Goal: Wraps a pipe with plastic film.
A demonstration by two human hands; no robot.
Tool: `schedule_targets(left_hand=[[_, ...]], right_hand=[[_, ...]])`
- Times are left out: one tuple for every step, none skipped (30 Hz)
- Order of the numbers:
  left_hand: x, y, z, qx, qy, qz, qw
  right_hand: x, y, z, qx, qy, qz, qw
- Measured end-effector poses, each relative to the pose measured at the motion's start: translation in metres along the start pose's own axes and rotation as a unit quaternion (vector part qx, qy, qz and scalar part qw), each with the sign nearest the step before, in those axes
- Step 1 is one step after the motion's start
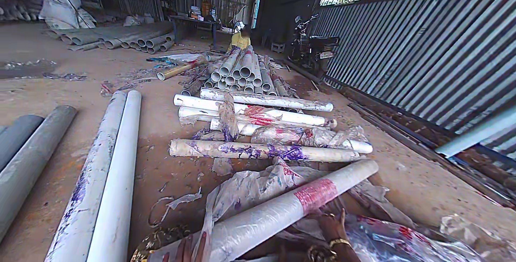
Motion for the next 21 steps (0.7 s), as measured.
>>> schedule_targets(left_hand=[[0.009, -0.004, -0.001, -0.013, -0.002, 0.002, 1.000], [0.018, -0.009, -0.002, -0.031, -0.005, 0.003, 1.000], [0.028, -0.015, -0.001, -0.062, -0.040, -0.007, 0.997], [0.037, -0.021, 0.004, -0.092, -0.100, -0.022, 0.990], [0.045, -0.028, 0.010, -0.118, -0.178, -0.042, 0.976], [0.054, -0.036, 0.018, -0.134, -0.261, -0.063, 0.954], [0.063, -0.044, 0.025, -0.140, -0.324, -0.072, 0.933], [0.073, -0.052, 0.035, -0.153, -0.369, -0.074, 0.914], [0.083, -0.061, 0.047, -0.170, -0.395, -0.075, 0.900], [0.094, -0.068, 0.058, -0.189, -0.413, -0.071, 0.888], [0.102, -0.073, 0.068, -0.216, -0.431, -0.065, 0.874], [0.107, -0.078, 0.078, -0.248, -0.452, -0.061, 0.855], [0.111, -0.081, 0.085, -0.290, -0.471, -0.067, 0.830], [0.115, -0.084, 0.088, -0.330, -0.478, -0.076, 0.810], [0.122, -0.088, 0.090, -0.355, -0.474, -0.083, 0.802], [0.129, -0.092, 0.090, -0.364, -0.462, -0.082, 0.805], [0.133, -0.096, 0.089, -0.354, -0.446, -0.077, 0.818], [0.133, -0.100, 0.087, -0.323, -0.437, -0.059, 0.837], [0.129, -0.100, 0.084, -0.274, -0.432, -0.029, 0.859], [0.121, -0.098, 0.081, -0.217, -0.425, 0.000, 0.879], [0.112, -0.095, 0.076, -0.162, -0.412, 0.021, 0.896]], right_hand=[[-0.001, 0.003, -0.003, -0.002, 0.007, 0.000, 1.000], [-0.004, 0.007, -0.008, 0.001, 0.018, 0.000, 1.000], [-0.007, 0.013, -0.015, 0.007, 0.034, 0.000, 0.999], [-0.011, 0.020, -0.023, 0.014, 0.051, 0.002, 0.999], [-0.014, 0.027, -0.032, 0.022, 0.067, 0.005, 0.997], [-0.017, 0.035, -0.040, 0.022, 0.079, 0.011, 0.997], [-0.021, 0.041, -0.050, 0.019, 0.092, 0.014, 0.995], [-0.025, 0.046, -0.060, 0.016, 0.107, 0.015, 0.994], [-0.030, 0.051, -0.072, 0.014, 0.130, 0.011, 0.991], [-0.035, 0.056, -0.083, 0.018, 0.154, 0.006, 0.988], [-0.042, 0.063, -0.092, 0.022, 0.182, 0.003, 0.983], [-0.051, 0.069, -0.102, 0.030, 0.217, 0.000, 0.976], [-0.062, 0.075, -0.113, 0.043, 0.249, -0.003, 0.968], [-0.073, 0.080, -0.125, 0.053, 0.285, -0.011, 0.957], [-0.081, 0.084, -0.136, 0.061, 0.313, -0.018, 0.948], [-0.088, 0.089, -0.146, 0.067, 0.337, -0.022, 0.939], [-0.092, 0.095, -0.155, 0.069, 0.359, -0.023, 0.930], [-0.095, 0.101, -0.162, 0.068, 0.375, -0.016, 0.924], [-0.096, 0.107, -0.169, 0.062, 0.388, -0.006, 0.920], [-0.095, 0.113, -0.176, 0.060, 0.392, 0.006, 0.918], [-0.095, 0.118, -0.184, 0.058, 0.397, 0.018, 0.916]])
Point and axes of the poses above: each hand's wrist, its own x-axis towards the middle knuckle, its own z-axis out of the palm, y = z × x, the point moved 10 cm from there along x, towards the middle knuckle, and after that the axes turned 4 degrees about z, right-handed, at the moved point
